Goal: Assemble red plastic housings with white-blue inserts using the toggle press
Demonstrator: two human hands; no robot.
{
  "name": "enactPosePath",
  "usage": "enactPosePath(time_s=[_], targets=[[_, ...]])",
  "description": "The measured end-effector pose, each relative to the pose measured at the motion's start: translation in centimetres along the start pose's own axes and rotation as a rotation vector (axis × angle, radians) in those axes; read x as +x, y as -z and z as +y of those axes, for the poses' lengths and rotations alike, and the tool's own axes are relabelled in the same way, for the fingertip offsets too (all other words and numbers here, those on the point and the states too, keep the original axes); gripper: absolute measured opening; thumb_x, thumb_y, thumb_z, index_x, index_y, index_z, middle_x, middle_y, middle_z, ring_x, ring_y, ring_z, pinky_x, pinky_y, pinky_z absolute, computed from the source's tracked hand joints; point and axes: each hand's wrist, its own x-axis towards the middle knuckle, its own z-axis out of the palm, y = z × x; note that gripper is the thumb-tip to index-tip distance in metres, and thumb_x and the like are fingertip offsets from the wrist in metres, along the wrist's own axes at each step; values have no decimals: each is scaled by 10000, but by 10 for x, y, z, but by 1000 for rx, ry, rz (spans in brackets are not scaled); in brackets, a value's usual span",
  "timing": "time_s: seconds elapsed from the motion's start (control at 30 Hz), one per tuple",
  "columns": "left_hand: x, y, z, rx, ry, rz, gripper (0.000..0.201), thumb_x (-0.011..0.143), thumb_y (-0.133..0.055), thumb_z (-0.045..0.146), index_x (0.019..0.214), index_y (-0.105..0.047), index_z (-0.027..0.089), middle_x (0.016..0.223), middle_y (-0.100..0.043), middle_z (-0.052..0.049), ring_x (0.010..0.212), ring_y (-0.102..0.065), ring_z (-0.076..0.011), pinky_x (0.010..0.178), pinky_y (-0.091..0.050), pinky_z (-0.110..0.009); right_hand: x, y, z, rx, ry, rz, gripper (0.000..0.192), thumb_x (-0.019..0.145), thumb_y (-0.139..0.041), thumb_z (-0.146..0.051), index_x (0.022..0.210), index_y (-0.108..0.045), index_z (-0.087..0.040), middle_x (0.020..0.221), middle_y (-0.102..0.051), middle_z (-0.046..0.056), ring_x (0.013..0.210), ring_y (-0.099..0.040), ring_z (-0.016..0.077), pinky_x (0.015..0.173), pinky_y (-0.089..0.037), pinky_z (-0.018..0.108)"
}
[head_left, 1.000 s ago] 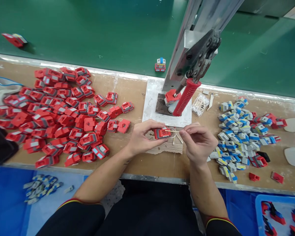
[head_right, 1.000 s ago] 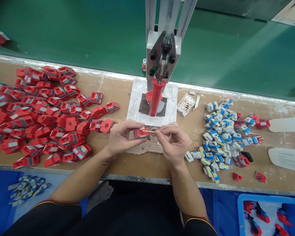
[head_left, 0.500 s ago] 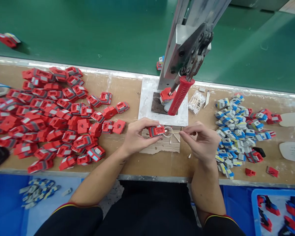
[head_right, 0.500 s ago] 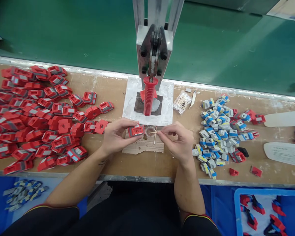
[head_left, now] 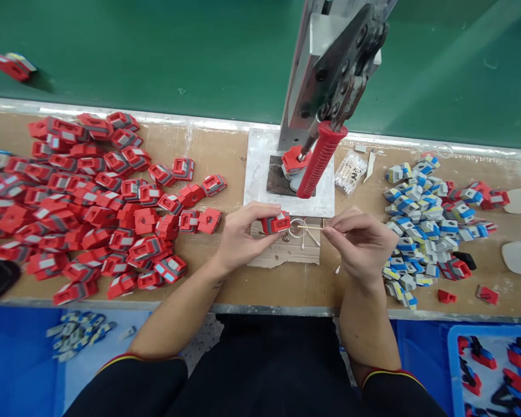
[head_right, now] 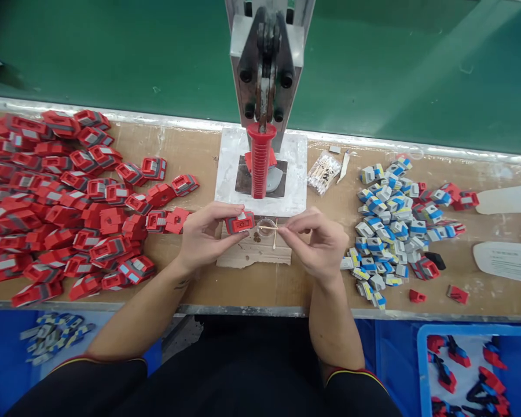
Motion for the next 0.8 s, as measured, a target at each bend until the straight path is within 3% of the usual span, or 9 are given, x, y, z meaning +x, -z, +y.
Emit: enactPosePath(time_s=[0.07, 0.2, 0.47, 0.8], targets=[[0, 0, 1, 20, -10, -18, 277, 858, -868, 222, 1118, -771, 214, 1107, -829, -90, 1012, -805, -208, 907, -666, -336, 0, -7, -4, 128, 2, 68, 180, 870, -836, -181, 787, -689, -244, 672, -740, -21, 609, -682, 150, 597, -532, 304], [0, -2, 3, 15, -26, -33, 294, 845, -873, 187, 1118, -767, 211, 1096, -829, -90, 1017, -806, -206, 906, -665, -325, -2, -20, -6, 188, -20, 16, 167, 867, -843, -174, 797, -705, -239, 688, -765, -11, 617, -702, 151, 604, -542, 307], [-1, -2, 3, 24, -18, -35, 265, 865, -867, 247, 1112, -773, 216, 1092, -829, -94, 1010, -808, -214, 900, -667, -335, -5, -21, -2, 171, -69, -38, 182, 842, -844, -114, 804, -718, -240, 731, -792, -9, 632, -693, 146, 593, -505, 301], [0, 0, 4, 48, -20, -24, 277, 854, -877, 253, 1111, -779, 226, 1102, -830, -88, 997, -806, -210, 884, -665, -333, -3, -15, -2, 49, -79, -10, 172, 869, -834, -221, 761, -703, -248, 688, -770, 4, 617, -690, 169, 570, -512, 327]])
